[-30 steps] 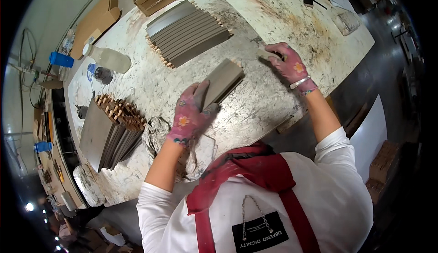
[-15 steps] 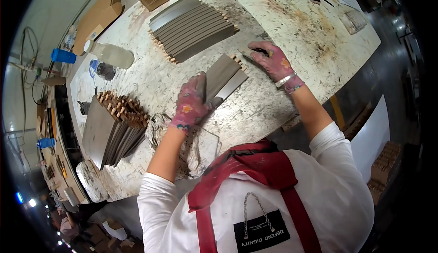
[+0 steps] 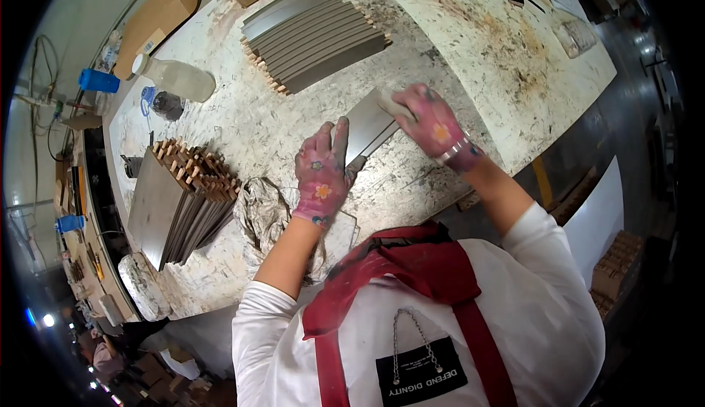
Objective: The person wipes and sands wooden boards on a workbench, handling them one at a time and placing them into stacks.
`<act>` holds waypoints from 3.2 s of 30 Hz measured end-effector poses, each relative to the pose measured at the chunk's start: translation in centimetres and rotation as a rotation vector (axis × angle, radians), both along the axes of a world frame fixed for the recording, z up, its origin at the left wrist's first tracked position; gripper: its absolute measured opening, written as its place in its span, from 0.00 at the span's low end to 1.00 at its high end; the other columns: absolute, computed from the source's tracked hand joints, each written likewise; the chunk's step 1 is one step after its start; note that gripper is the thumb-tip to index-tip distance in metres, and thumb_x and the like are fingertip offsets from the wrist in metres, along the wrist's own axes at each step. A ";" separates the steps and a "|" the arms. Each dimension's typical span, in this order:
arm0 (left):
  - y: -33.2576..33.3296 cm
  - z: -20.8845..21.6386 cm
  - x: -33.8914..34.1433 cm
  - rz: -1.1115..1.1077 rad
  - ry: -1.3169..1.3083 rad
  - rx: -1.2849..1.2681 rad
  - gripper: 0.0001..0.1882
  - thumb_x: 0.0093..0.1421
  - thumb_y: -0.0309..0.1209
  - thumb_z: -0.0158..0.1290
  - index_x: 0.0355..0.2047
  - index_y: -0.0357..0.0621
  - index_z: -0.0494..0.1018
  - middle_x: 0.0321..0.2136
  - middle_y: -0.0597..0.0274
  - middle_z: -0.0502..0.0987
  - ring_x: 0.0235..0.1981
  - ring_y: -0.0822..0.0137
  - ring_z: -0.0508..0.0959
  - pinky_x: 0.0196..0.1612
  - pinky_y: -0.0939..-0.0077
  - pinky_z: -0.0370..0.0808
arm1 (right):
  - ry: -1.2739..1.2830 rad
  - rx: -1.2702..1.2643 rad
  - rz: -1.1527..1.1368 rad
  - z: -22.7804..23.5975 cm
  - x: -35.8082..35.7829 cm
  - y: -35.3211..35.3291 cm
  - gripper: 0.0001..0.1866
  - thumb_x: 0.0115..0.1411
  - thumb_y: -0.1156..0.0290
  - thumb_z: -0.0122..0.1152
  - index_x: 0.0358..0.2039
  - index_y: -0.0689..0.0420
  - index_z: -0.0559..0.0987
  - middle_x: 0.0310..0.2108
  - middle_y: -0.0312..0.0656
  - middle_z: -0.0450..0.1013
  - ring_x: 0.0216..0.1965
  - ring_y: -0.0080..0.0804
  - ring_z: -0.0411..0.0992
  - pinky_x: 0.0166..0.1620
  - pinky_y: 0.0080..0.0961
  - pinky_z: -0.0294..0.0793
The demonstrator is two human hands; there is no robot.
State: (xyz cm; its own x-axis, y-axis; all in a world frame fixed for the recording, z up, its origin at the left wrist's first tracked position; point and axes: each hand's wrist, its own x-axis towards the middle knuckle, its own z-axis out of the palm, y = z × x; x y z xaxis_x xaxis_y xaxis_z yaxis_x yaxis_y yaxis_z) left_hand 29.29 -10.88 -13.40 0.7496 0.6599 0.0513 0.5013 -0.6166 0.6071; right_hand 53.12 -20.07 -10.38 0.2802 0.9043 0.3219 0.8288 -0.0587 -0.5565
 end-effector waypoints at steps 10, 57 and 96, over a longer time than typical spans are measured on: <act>-0.3 3.6 1.2 -0.049 0.158 0.297 0.39 0.58 0.49 0.58 0.65 0.45 0.62 0.58 0.43 0.69 0.53 0.41 0.72 0.54 0.50 0.70 | 0.320 0.084 0.008 -4.0 2.8 -4.1 0.15 0.57 0.72 0.63 0.46 0.59 0.77 0.45 0.51 0.74 0.49 0.52 0.73 0.54 0.36 0.71; 6.8 -0.2 2.8 -0.535 0.007 0.256 0.27 0.67 0.42 0.50 0.65 0.57 0.64 0.64 0.52 0.65 0.66 0.44 0.60 0.68 0.53 0.57 | -0.102 0.108 -0.400 -0.5 1.3 -7.8 0.21 0.54 0.76 0.63 0.50 0.53 0.78 0.45 0.48 0.72 0.45 0.47 0.72 0.50 0.37 0.73; -5.1 10.3 -11.6 0.241 0.469 0.382 0.41 0.49 0.45 0.66 0.62 0.47 0.67 0.65 0.45 0.60 0.64 0.39 0.59 0.66 0.43 0.55 | 0.533 0.130 0.272 -1.8 -4.6 8.2 0.18 0.58 0.71 0.64 0.50 0.57 0.77 0.47 0.44 0.73 0.51 0.40 0.73 0.56 0.30 0.70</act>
State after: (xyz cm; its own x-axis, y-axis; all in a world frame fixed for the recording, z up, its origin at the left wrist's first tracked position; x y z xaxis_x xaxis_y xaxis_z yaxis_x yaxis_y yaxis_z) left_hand 17.67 -15.98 -3.14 0.5826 0.8125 0.0189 0.8111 -0.5828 0.0504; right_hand 48.56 -11.85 -12.18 0.1979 0.9288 0.3135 0.4099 0.2121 -0.8871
